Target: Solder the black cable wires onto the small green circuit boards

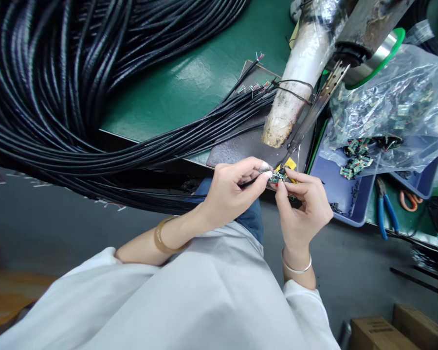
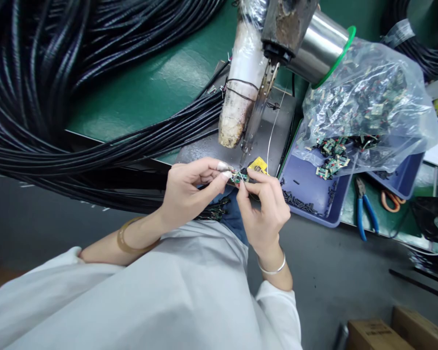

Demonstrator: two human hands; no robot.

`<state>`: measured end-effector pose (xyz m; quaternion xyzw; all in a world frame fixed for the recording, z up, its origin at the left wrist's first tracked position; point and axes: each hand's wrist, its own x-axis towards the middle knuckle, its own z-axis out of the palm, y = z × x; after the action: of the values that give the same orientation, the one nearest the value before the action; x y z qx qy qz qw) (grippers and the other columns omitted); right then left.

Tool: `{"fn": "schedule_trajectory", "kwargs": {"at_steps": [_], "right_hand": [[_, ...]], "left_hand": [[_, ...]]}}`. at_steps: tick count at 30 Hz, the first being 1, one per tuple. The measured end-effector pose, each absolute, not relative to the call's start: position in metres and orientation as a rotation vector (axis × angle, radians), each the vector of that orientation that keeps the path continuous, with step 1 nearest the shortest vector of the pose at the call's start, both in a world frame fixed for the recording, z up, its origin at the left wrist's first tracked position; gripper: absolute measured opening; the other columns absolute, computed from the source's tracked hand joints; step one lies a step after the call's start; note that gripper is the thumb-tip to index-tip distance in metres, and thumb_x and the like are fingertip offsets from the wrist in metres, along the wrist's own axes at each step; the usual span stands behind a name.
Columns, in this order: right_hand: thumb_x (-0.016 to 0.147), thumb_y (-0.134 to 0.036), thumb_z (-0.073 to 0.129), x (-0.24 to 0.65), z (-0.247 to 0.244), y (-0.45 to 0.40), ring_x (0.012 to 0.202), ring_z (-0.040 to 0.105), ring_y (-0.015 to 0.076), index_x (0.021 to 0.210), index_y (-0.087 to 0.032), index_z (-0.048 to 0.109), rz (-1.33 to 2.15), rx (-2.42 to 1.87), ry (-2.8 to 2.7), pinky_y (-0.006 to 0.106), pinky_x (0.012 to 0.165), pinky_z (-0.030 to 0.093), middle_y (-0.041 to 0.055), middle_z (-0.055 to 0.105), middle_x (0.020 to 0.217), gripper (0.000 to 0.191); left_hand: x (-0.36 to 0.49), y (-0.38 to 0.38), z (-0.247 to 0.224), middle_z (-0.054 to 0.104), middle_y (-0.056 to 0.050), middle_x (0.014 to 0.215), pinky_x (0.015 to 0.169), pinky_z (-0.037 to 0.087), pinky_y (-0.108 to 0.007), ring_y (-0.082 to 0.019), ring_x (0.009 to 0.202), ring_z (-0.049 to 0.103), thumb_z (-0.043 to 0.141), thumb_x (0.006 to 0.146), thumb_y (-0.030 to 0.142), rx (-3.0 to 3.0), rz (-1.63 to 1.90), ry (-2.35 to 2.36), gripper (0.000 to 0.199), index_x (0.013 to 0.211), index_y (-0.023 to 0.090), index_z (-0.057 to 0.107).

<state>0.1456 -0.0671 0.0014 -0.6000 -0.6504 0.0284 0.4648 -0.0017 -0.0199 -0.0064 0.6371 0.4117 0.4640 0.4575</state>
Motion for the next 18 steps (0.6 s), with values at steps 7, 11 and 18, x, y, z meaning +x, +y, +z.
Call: {"fn": "schedule_trajectory", "kwargs": {"at_steps": [7, 11, 18], "right_hand": [[0.082, -0.009, 0.073, 0.1431, 0.0017, -0.0662, 0.09, 0.072, 0.0146, 0.083, -0.021, 0.064, 0.044, -1.468, -1.561, 0.029, 0.078, 0.061, 0.0025, 0.075, 0.097, 0.015], [0.083, -0.01, 0.072, 0.1442, -0.0001, -0.0646, 0.089, 0.072, 0.0148, 0.086, -0.022, 0.065, 0.068, -1.481, -1.544, 0.028, 0.073, 0.062, 0.0014, 0.075, 0.097, 0.014], [0.084, -0.013, 0.074, 0.1443, 0.0025, -0.0588, 0.089, 0.072, 0.0149, 0.085, -0.023, 0.066, 0.025, -1.5, -1.541, 0.028, 0.072, 0.062, 0.0011, 0.074, 0.097, 0.012]], "left_hand": [[0.0037, -0.0174, -0.0087, 0.065, 0.002, 0.067, 0.056, 0.045, -0.018, -0.008, 0.056, 0.057, 0.061, 0.09, 0.019, 1.631, 1.154, 1.057, 0.01, 0.082, 0.016, 0.066], [0.0051, -0.0164, -0.0091, 0.063, 0.003, 0.066, 0.056, 0.042, -0.019, -0.007, 0.054, 0.053, 0.059, 0.09, 0.019, 1.685, 1.135, 1.059, 0.009, 0.084, 0.016, 0.066], [0.0075, -0.0145, -0.0073, 0.059, 0.004, 0.066, 0.055, 0.039, -0.019, -0.006, 0.053, 0.05, 0.056, 0.093, 0.018, 1.716, 1.122, 1.08, 0.008, 0.09, 0.016, 0.064]]}}
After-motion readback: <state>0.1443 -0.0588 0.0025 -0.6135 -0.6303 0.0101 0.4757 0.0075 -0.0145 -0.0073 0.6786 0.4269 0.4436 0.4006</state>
